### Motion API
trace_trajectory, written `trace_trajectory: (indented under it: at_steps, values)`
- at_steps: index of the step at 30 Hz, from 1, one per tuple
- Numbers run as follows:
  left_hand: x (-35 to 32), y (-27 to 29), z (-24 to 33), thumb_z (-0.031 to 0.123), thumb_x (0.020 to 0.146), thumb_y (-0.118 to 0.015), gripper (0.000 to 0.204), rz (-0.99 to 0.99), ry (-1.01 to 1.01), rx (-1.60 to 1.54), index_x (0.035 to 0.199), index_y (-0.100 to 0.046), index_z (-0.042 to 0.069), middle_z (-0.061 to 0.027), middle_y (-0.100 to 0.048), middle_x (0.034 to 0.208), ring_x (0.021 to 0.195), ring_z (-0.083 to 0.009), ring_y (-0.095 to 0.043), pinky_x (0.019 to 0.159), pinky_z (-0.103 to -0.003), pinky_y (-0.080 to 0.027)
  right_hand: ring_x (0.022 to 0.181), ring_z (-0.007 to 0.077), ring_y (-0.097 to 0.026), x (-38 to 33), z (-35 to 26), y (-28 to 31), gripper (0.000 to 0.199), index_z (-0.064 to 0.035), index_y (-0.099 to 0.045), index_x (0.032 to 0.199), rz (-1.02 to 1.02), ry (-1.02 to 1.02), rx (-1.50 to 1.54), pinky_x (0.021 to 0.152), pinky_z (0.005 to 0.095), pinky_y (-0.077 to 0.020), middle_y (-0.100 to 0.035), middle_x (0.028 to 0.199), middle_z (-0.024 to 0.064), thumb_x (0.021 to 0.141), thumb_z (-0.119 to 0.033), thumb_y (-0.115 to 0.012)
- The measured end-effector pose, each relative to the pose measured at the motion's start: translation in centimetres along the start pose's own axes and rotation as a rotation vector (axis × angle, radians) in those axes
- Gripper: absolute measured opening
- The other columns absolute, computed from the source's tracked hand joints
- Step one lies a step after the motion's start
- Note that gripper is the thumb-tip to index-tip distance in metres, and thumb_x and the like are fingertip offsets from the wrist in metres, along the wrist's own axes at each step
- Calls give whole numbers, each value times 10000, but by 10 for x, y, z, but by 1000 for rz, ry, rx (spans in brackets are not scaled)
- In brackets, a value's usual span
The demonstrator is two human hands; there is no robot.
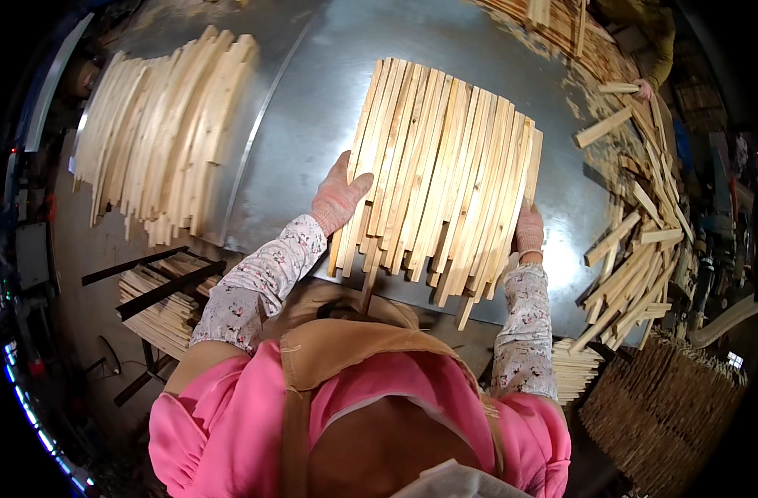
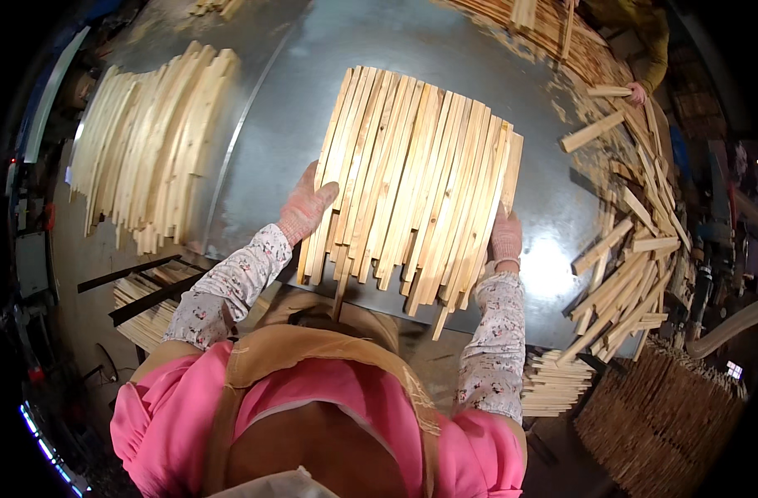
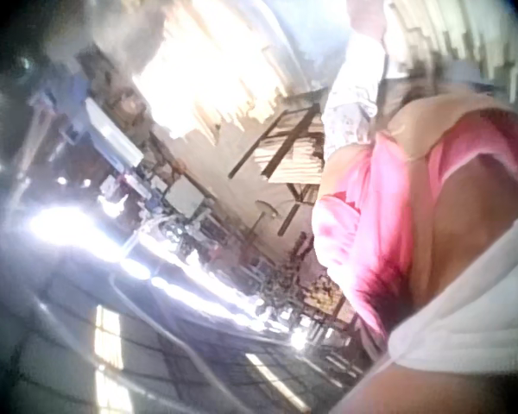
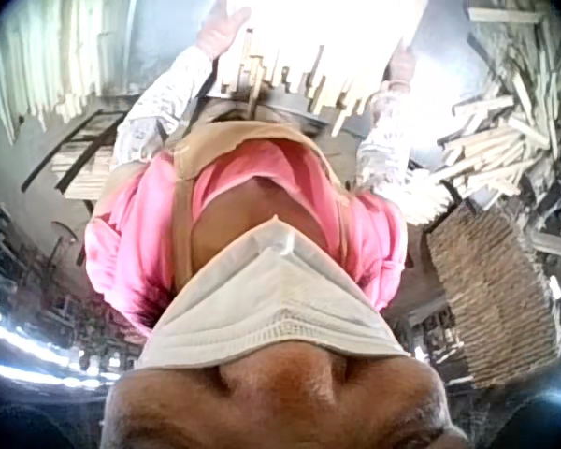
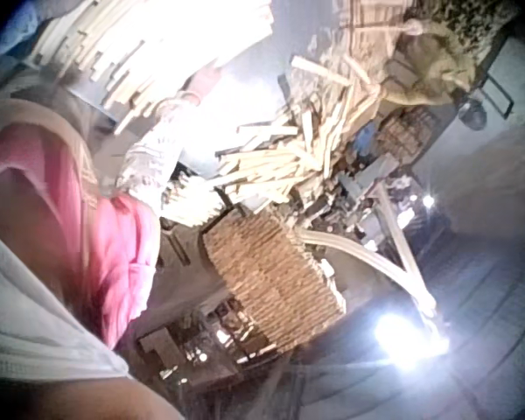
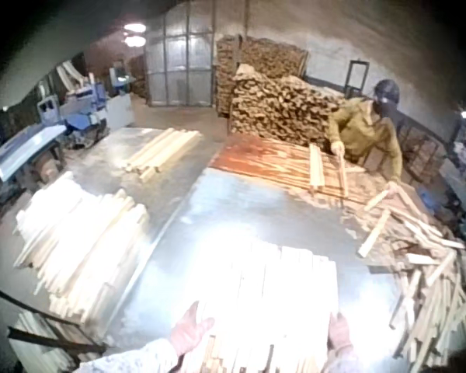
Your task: The person gathers and stacks thin wooden planks on a metal table, aligning them into neat piles. They repeatedly pick up planks from a disorganized pile, arrange them, and move the stacks to a different location on the table or floor.
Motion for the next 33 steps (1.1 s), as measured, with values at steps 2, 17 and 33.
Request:
trace_trajectory:
  at_steps: [2, 17, 33]
  values:
    - [4, 49, -16, 455, 1021, -710, 917, 21, -8, 29, 1702, -319, -19, -271, -514, 1642, 1532, -394, -495, 1275, -413, -381, 1100, 422, -769, -21, -21, -39, 814, 117, -678, 1351, -1, -3, 15, 970, 470, -571, -788, 1171, 301, 1049, -632, -572]
    - [12, 154, -61, 434, 943, -795, 996, -5, 97, 33, 1700, -328, -15, -270, -501, 1632, 1503, -387, -506, 1279, -408, -384, 1431, 431, -588, -83, -239, -88, 750, -8, -580, 1555, 422, 314, -441, 1192, 484, -467, -644, 1513, 268, 1002, -509, -653]
    - [15, 172, -96, 346, 1016, -756, 696, -15, 86, -129, 1582, -546, 0, -194, -727, 1414, 1270, -294, -691, 1133, -387, -516, 1378, 368, -597, -119, -494, -355, 721, -86, -755, 1379, -189, 1180, -746, 1168, 475, -459, -694, 1446, 181, 902, -626, -722]
Point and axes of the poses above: each hand's wrist, its own x-axis towards the middle knuckle, its own y-axis out of the back of the hand, z = x × y, the point moved 6 cm from there along x, towards the middle knuckle
